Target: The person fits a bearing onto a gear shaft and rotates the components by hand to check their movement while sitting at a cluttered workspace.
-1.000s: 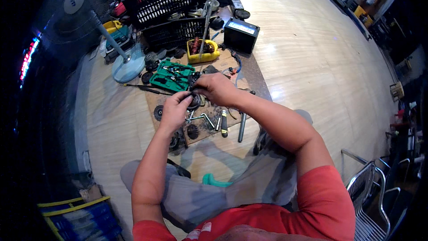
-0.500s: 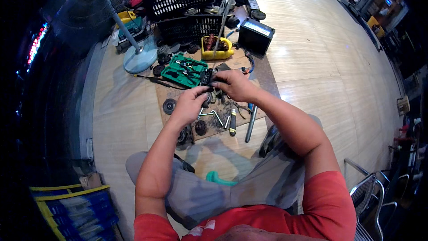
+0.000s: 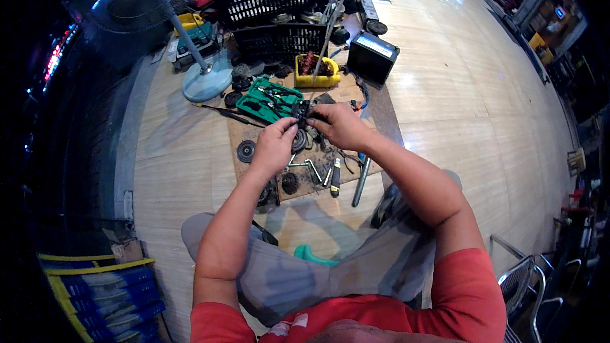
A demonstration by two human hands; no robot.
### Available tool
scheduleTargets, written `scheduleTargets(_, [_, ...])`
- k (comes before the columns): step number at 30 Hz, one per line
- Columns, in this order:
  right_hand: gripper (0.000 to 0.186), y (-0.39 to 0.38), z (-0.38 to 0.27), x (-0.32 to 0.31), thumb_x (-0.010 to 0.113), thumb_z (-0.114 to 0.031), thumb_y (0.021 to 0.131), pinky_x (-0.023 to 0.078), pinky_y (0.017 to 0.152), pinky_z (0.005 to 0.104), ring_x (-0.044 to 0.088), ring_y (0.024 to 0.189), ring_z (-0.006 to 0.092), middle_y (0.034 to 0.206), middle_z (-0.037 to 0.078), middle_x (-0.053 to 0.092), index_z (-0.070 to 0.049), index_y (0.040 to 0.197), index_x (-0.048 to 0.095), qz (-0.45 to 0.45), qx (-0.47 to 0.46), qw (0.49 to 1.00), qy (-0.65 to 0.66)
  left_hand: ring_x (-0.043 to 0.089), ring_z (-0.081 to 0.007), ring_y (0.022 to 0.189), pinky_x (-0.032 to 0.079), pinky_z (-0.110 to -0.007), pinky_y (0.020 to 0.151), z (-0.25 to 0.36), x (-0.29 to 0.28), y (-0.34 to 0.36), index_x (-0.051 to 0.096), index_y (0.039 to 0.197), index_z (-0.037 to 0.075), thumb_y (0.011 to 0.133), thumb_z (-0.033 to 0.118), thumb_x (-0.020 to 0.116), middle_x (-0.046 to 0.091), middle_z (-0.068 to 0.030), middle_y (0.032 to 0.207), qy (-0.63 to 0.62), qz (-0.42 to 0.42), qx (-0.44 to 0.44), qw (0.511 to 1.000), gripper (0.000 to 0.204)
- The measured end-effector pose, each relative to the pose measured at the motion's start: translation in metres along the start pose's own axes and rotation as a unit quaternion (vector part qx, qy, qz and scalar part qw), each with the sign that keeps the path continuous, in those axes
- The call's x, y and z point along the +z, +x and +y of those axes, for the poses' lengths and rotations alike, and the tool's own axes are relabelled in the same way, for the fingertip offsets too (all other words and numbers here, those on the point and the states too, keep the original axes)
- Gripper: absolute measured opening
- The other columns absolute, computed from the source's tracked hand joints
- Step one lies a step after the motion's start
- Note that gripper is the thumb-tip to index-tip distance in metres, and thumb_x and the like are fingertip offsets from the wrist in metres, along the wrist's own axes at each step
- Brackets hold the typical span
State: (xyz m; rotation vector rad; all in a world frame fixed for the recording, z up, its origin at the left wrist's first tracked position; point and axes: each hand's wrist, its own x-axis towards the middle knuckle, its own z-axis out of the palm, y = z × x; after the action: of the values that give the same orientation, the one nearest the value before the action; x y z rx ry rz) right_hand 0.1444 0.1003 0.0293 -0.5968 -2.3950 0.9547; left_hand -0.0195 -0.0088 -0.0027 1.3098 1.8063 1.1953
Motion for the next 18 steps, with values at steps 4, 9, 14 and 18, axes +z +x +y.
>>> scheduleTargets(4, [0.019, 0.0, -0.007, 0.004, 0.063, -0.02, 0.084, 0.047, 0.066, 0.0456, 0.059, 0.074, 0.0415, 0.078, 0.023, 0.061, -0.001, 0.087, 0.063, -0.002, -0.011, 0.999, -0.051, 0.066, -0.029, 0.084, 0.049, -0.038, 0.076, 0.01, -0.005, -0.008, 0.062, 0.109, 0.003, 0.09, 0.018, 0.054, 0.067, -0.0183, 0.094, 0.113, 0.043, 0.048, 0.992, 0.026])
scheduleTargets(9, [0.024, -0.001, -0.01, 0.009, 0.064, -0.021, 0.085, 0.046, 0.061, 0.0393, 0.061, 0.063, 0.03, 0.072, 0.02, 0.062, 0.003, 0.085, 0.064, -0.004, 0.105, 0.994, 0.041, 0.061, -0.041, 0.083, 0.049, -0.045, 0.07, 0.023, -0.001, -0.01, 0.062, 0.103, 0.004, 0.089, 0.015, 0.055, 0.063, -0.0224, 0.088, 0.117, 0.028, 0.082, 0.989, 0.018])
scheduleTargets(14, [0.021, -0.003, -0.001, 0.024, 0.065, -0.018, 0.084, 0.045, 0.059, 0.037, 0.058, 0.06, 0.026, 0.069, 0.019, 0.06, 0.003, 0.084, 0.063, -0.006, 0.129, 0.99, 0.054, 0.062, -0.0399, 0.079, 0.048, -0.046, 0.067, 0.015, 0.002, -0.017, 0.062, 0.097, 0.004, 0.088, 0.017, 0.056, 0.063, -0.0217, 0.081, 0.166, 0.022, 0.098, 0.981, 0.017])
scheduleTargets(18, [0.017, -0.003, -0.009, 0.012, 0.065, -0.014, 0.083, 0.045, 0.06, 0.0379, 0.059, 0.064, 0.0285, 0.073, 0.018, 0.061, 0.003, 0.085, 0.062, -0.048, 0.04, 0.997, 0.035, 0.065, -0.027, 0.073, 0.049, -0.042, 0.067, 0.001, -0.008, -0.008, 0.063, 0.099, 0.001, 0.09, 0.019, 0.057, 0.066, -0.0142, 0.079, 0.064, -0.085, 0.055, 0.993, 0.021])
